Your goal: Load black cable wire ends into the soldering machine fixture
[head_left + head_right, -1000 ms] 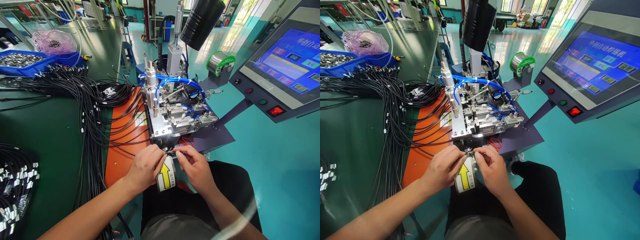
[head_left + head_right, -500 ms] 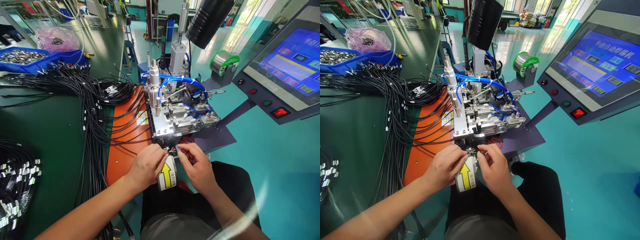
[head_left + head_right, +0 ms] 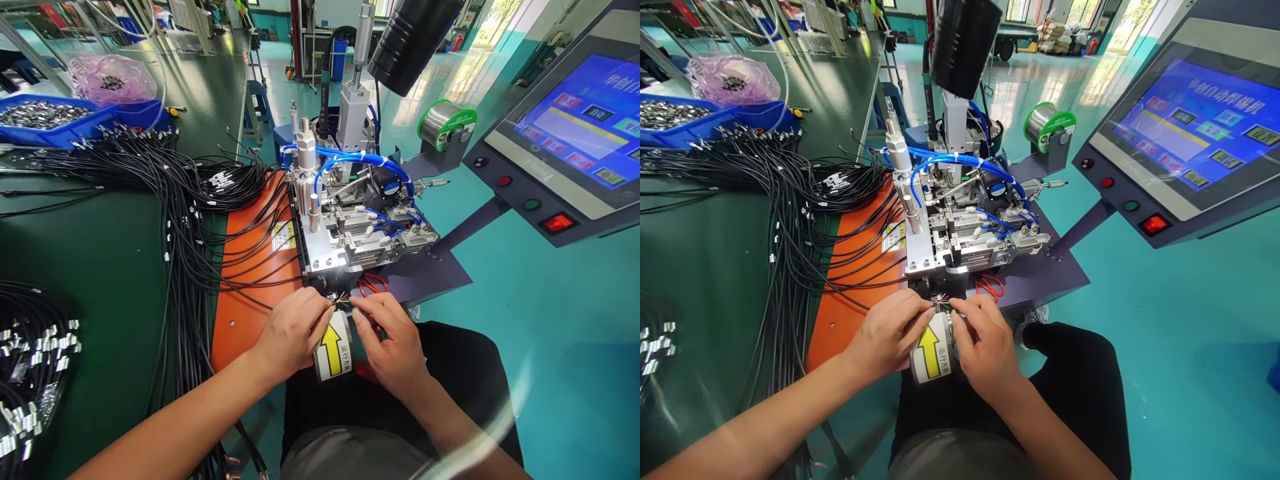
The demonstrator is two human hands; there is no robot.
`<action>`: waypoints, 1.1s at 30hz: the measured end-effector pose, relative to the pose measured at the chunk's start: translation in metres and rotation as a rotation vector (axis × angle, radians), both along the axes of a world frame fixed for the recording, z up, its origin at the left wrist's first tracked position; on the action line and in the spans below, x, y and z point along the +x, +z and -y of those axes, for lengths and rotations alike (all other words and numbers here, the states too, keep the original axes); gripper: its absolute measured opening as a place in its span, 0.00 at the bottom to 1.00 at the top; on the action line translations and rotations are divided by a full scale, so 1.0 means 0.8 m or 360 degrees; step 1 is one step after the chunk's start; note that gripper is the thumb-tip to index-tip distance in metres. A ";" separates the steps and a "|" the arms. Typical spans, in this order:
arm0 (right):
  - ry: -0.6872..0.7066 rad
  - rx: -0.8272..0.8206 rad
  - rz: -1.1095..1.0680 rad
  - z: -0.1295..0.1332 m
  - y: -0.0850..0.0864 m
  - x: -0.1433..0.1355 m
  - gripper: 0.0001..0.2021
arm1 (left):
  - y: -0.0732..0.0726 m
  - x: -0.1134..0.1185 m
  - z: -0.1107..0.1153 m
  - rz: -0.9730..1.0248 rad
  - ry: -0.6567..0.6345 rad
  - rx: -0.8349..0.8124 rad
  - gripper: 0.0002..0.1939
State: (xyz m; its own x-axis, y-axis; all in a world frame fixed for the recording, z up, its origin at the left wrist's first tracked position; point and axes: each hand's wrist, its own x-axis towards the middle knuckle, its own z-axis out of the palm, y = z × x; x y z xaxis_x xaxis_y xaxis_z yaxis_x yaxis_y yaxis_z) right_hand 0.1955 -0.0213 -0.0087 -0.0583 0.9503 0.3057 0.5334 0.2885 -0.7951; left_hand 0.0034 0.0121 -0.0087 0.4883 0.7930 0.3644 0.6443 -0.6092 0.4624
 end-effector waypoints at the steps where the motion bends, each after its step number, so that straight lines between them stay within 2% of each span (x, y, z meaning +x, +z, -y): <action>1: 0.0002 -0.0007 -0.0001 0.001 -0.001 0.000 0.13 | 0.000 0.000 0.000 0.0006 0.0002 -0.0002 0.10; 8: -0.0013 -0.0152 -0.0058 0.002 -0.004 -0.003 0.12 | -0.003 -0.001 0.000 0.0023 0.0019 -0.0004 0.10; 12: -0.0089 -0.0108 -0.0064 0.001 0.001 -0.002 0.12 | -0.003 -0.001 0.000 0.0013 0.0006 0.0027 0.09; 21: -0.0015 -0.0065 -0.0040 -0.003 0.005 -0.008 0.13 | 0.002 0.001 0.000 0.0004 -0.0002 0.0079 0.10; 24: -0.0012 -0.0123 -0.0049 -0.007 0.005 -0.007 0.13 | 0.002 0.001 0.000 -0.0016 -0.0012 0.0054 0.11; 33: 0.0032 -0.0487 -0.0523 0.004 0.000 -0.008 0.15 | -0.004 -0.001 0.000 0.0007 0.0025 -0.0003 0.10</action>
